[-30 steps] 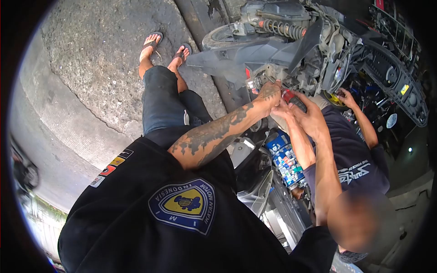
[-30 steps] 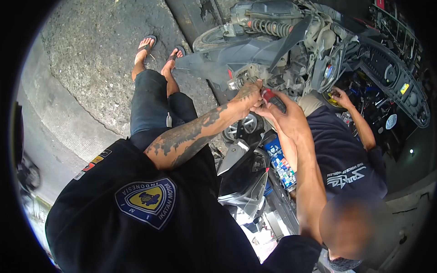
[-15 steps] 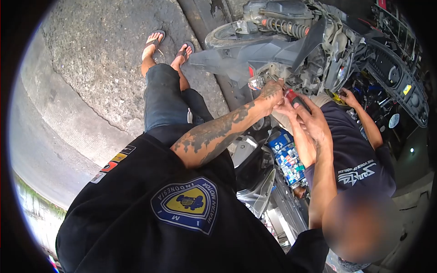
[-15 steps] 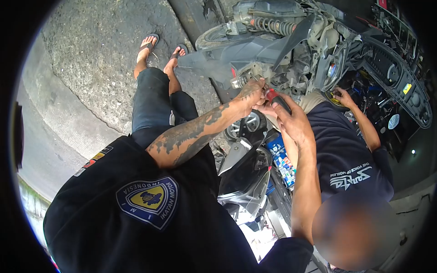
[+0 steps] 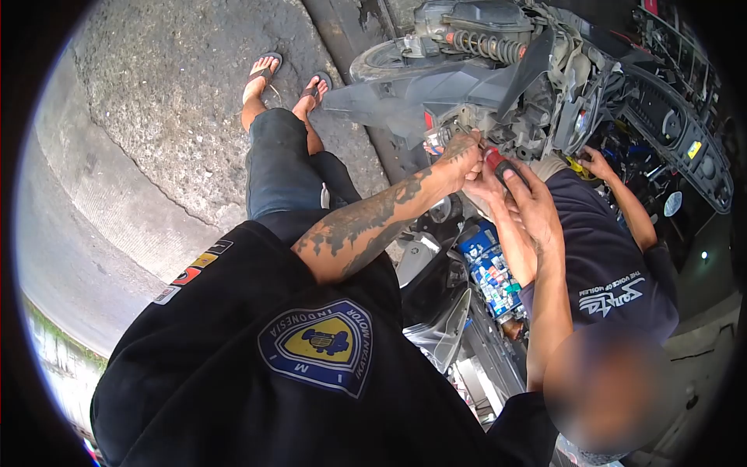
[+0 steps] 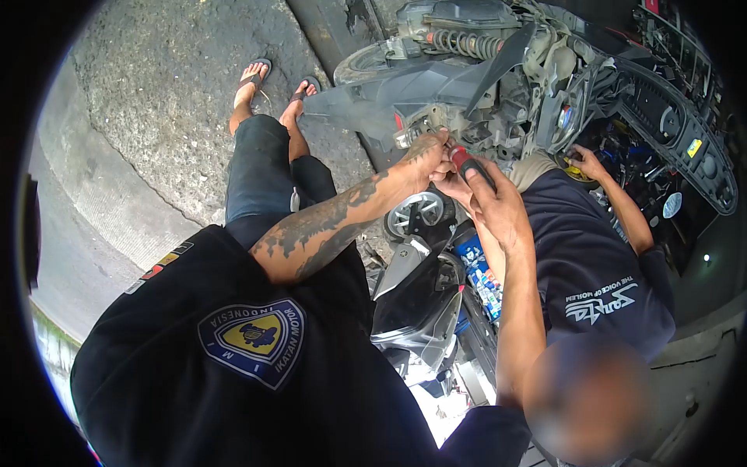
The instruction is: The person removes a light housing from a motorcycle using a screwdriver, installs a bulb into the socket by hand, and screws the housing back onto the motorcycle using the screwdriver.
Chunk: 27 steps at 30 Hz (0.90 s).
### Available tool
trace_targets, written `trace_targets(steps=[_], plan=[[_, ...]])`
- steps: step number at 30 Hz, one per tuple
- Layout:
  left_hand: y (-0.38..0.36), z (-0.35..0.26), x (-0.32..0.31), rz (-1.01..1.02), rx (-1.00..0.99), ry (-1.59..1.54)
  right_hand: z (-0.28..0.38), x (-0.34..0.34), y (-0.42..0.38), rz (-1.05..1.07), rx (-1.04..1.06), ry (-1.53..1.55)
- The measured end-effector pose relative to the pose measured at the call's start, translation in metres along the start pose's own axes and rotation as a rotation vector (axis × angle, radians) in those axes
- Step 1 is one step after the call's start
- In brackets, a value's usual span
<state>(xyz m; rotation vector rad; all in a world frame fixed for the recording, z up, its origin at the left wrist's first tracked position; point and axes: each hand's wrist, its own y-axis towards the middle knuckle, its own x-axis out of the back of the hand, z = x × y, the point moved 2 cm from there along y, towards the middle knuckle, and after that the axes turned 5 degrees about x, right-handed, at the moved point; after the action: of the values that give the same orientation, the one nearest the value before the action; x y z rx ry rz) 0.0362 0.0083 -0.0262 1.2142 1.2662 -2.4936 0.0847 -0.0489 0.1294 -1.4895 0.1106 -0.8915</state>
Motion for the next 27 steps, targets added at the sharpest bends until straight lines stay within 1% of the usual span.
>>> trace_targets(steps=[1, 2, 3, 5, 6, 7, 9, 10, 11, 13, 14, 15, 17, 18, 19, 21, 22, 24, 27], plan=[[-0.001, -0.002, 0.0, -0.007, 0.008, -0.03, 0.0, -0.003, 0.004, -0.017, 0.148, 0.011], [-0.002, -0.003, 0.0, 0.009, 0.021, -0.042, 0.004, -0.004, 0.007, -0.096, 0.633, -0.349], [-0.001, -0.002, 0.003, 0.001, 0.033, -0.042, 0.021, -0.012, -0.004, -0.089, 0.545, -0.466], [-0.001, -0.003, 0.004, 0.026, 0.028, -0.049, 0.049, -0.022, -0.021, -0.018, 0.499, -1.056], [0.0, -0.003, 0.001, -0.059, 0.011, 0.022, 0.038, -0.022, -0.019, -0.025, 0.607, -1.214], [-0.004, 0.003, -0.003, -0.048, 0.016, 0.014, 0.029, -0.021, -0.025, -0.026, 0.598, -1.226], [0.0, -0.005, 0.001, -0.058, 0.072, -0.015, 0.025, -0.02, -0.021, -0.108, 0.653, -1.229], [-0.001, -0.003, 0.002, -0.044, 0.027, 0.031, 0.02, -0.022, -0.022, -0.148, 0.697, -1.139], [0.001, -0.002, 0.004, 0.01, 0.028, 0.003, 0.016, -0.023, -0.021, -0.143, 0.703, -1.139], [0.005, -0.003, 0.005, 0.043, 0.042, -0.063, 0.009, -0.016, -0.015, -0.219, 0.366, -0.263], [0.007, -0.001, 0.006, 0.04, 0.044, -0.064, 0.008, -0.009, -0.015, -0.187, 0.117, -0.099], [0.006, 0.001, 0.006, 0.041, 0.025, -0.064, 0.006, -0.01, -0.013, -0.183, 0.112, -0.098], [0.01, 0.002, 0.005, 0.04, 0.01, -0.055, -0.001, -0.012, -0.006, -0.178, 0.031, -0.119], [0.009, 0.002, 0.004, 0.039, 0.003, -0.078, -0.014, -0.007, 0.004, -0.229, 0.303, -0.229], [0.008, 0.003, 0.004, 0.036, -0.002, -0.101, 0.002, -0.008, -0.002, -0.227, 0.296, -0.375], [0.008, 0.001, 0.001, 0.026, 0.019, -0.111, 0.029, -0.015, -0.014, -0.221, 0.372, -0.704], [0.006, -0.001, -0.001, 0.011, 0.023, -0.128, 0.028, -0.018, -0.014, -0.223, 0.362, -0.698], [0.006, 0.001, -0.003, -0.015, 0.025, -0.143, 0.031, -0.021, -0.021, -0.275, 0.566, -1.157], [0.007, -0.001, 0.0, 0.033, 0.011, -0.132, 0.032, -0.023, -0.019, -0.342, 0.624, -1.09]])
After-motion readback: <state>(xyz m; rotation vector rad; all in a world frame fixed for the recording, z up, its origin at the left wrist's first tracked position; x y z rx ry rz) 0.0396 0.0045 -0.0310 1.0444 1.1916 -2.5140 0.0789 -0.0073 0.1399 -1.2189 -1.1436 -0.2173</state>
